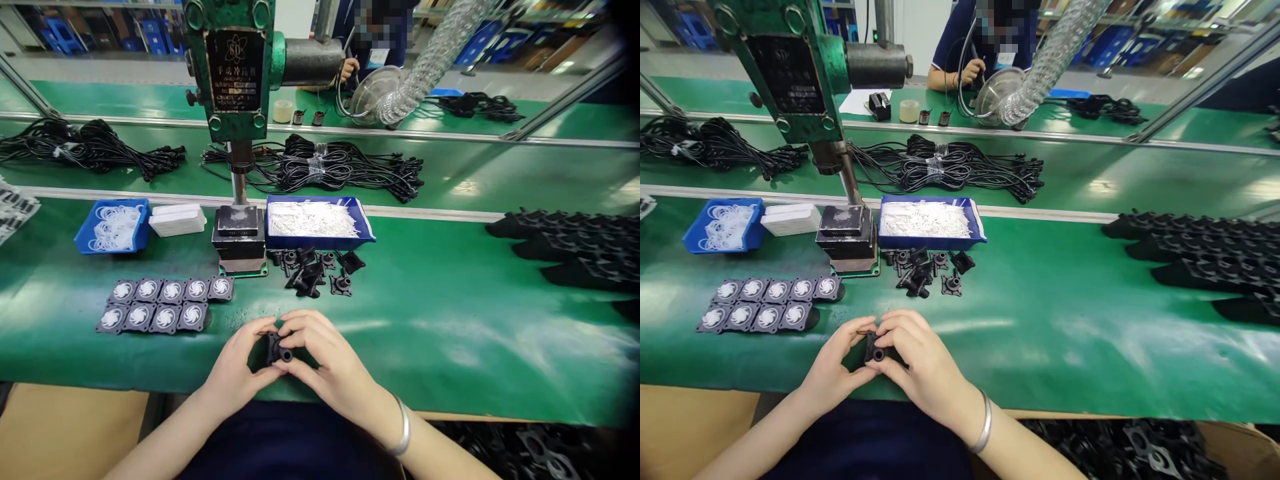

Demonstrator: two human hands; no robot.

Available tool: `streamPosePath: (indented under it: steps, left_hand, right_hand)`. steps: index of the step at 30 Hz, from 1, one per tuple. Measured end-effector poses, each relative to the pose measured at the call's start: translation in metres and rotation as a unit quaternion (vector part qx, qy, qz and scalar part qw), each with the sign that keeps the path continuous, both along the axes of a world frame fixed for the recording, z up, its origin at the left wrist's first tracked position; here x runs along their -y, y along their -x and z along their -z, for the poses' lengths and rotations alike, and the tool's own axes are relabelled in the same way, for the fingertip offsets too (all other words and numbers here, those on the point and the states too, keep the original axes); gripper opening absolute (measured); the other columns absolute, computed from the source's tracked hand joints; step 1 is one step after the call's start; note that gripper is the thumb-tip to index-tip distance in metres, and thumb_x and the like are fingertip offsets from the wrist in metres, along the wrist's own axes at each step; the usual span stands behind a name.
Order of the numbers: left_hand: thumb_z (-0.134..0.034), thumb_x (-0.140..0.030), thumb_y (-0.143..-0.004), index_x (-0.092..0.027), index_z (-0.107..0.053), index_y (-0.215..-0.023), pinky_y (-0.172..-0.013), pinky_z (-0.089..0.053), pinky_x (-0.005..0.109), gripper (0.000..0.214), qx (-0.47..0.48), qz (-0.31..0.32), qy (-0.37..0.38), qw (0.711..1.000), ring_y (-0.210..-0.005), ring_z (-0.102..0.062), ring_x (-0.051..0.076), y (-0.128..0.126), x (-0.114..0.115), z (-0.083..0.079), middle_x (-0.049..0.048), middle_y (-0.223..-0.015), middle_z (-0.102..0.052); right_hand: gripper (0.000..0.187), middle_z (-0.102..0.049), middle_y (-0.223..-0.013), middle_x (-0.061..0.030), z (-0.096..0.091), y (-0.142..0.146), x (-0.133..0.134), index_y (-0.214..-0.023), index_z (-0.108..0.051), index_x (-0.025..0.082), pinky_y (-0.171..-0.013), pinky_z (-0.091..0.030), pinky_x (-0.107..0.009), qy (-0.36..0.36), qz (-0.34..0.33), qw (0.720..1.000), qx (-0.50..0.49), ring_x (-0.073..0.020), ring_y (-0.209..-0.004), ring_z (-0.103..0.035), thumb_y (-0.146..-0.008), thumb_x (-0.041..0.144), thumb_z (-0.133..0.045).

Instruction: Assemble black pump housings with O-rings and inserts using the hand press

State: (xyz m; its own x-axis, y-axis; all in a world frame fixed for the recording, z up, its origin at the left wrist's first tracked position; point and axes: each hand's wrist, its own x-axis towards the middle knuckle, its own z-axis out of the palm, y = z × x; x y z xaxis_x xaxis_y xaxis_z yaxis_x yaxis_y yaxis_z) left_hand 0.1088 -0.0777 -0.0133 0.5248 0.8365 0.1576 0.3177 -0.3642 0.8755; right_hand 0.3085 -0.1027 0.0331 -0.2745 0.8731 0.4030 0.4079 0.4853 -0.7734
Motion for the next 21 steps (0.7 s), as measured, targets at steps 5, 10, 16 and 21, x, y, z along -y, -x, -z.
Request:
streamPosePath:
  steps: [5, 10, 16, 21]
  left_hand:
    - [-0.074, -0.026, -0.083, -0.029, -0.042, -0.137, -0.098, -0.056, 0.040, 0.062, -0.007, 0.003, -0.006, 1.000, -0.110, -0.066, 0.022, 0.000, -0.001, -0.001, 0.0066, -0.120, -0.065]
    - [-0.075, -0.024, -0.082, -0.030, -0.044, -0.137, -0.101, -0.053, 0.038, 0.063, -0.023, 0.040, -0.018, 0.999, -0.114, -0.064, 0.022, 0.000, -0.008, -0.011, 0.0057, -0.129, -0.064]
    - [-0.078, -0.021, -0.078, -0.025, -0.053, -0.127, -0.100, -0.052, 0.036, 0.056, -0.024, 0.030, -0.025, 0.999, -0.112, -0.065, 0.022, -0.001, -0.005, -0.012, 0.0061, -0.123, -0.068]
    - [-0.081, -0.019, -0.074, -0.024, -0.057, -0.121, -0.091, -0.056, 0.031, 0.053, 0.028, 0.013, -0.083, 0.996, -0.102, -0.067, 0.020, 0.003, -0.015, -0.037, 0.0044, -0.112, -0.070]
  right_hand:
    - [0.014, -0.064, -0.104, -0.0051, 0.003, -0.001, -0.001, -0.102, -0.057, 0.023, -0.096, -0.051, -0.040, 0.037, -0.014, 0.999, -0.019, -0.0218, -0.108, -0.058, -0.093, 0.023, -0.067]
    - [0.015, -0.063, -0.102, -0.0045, 0.007, -0.001, 0.000, -0.102, -0.056, 0.023, -0.097, -0.048, -0.040, 0.058, -0.017, 0.998, -0.027, -0.0214, -0.106, -0.057, -0.093, 0.024, -0.068]
    - [0.013, -0.062, -0.103, -0.0036, 0.015, 0.002, 0.004, -0.102, -0.055, 0.025, -0.101, -0.046, -0.041, 0.062, -0.021, 0.998, -0.018, -0.0206, -0.106, -0.058, -0.095, 0.028, -0.065]
    - [0.025, -0.058, -0.125, -0.0075, -0.012, -0.009, -0.009, -0.114, -0.055, 0.028, -0.098, -0.051, -0.036, 0.037, -0.001, 0.999, 0.025, -0.0226, -0.119, -0.057, -0.095, 0.044, -0.062]
